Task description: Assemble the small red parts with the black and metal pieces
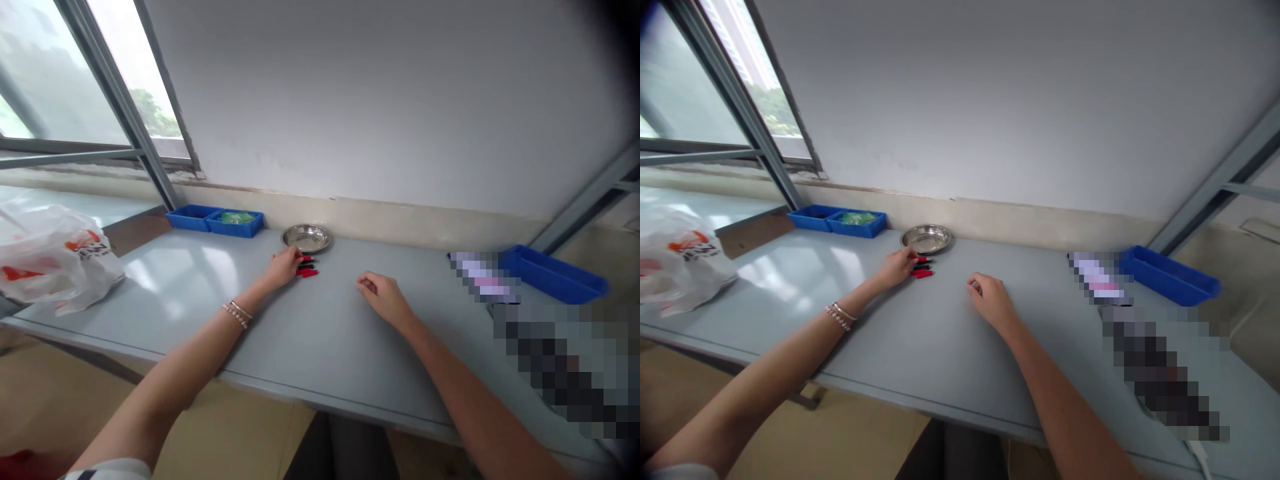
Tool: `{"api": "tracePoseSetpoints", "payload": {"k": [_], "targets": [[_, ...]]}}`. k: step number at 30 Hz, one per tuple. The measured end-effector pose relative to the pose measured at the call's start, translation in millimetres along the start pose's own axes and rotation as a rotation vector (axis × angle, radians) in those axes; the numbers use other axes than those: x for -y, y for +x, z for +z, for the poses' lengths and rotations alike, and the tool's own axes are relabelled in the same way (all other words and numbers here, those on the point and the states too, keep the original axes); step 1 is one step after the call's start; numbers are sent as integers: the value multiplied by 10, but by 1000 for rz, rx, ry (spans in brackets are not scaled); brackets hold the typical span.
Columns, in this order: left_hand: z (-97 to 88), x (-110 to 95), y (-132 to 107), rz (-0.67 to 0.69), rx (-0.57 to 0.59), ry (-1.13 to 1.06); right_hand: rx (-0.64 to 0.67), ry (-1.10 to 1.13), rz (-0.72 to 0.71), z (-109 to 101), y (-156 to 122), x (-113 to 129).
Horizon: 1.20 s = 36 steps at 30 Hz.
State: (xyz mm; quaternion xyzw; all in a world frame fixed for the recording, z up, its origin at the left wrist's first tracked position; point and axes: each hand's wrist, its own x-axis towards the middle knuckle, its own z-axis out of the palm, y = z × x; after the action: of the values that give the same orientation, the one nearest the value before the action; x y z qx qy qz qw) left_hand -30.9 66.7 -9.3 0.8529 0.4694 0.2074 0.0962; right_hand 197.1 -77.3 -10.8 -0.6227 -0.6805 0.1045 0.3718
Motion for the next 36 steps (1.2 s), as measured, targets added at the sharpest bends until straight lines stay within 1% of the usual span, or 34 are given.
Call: {"api": "tracePoseSetpoints", "payload": {"k": [5,9,13,19,23,27,31,33,36], "targets": [[15,-83,-37,10,18,-147,12,-5,6,-1,-1,-5],[26,-111,-50,-8,-6,-211,-17,-21,12,-25,10,-25],[67,-83,-23,-52,-28,-224,-37,-21,9,-36,14,-32],[138,-46,21,-109,-43,-215,-29,-17,11,-9,13,-34],[126,-64,0,-143,-61,-170,-13,1,8,-13,20,-33],[71,-122,-28,-174,-45,-94,-7,-14,14,-32,20,-6],[29,-176,-33,-173,-33,-33,-3,-46,34,-38,29,17],[25,-184,-23,-155,0,62,-11,-65,50,-32,54,22],[31,-179,-7,-74,25,122,-34,-94,71,-71,98,26]]}}
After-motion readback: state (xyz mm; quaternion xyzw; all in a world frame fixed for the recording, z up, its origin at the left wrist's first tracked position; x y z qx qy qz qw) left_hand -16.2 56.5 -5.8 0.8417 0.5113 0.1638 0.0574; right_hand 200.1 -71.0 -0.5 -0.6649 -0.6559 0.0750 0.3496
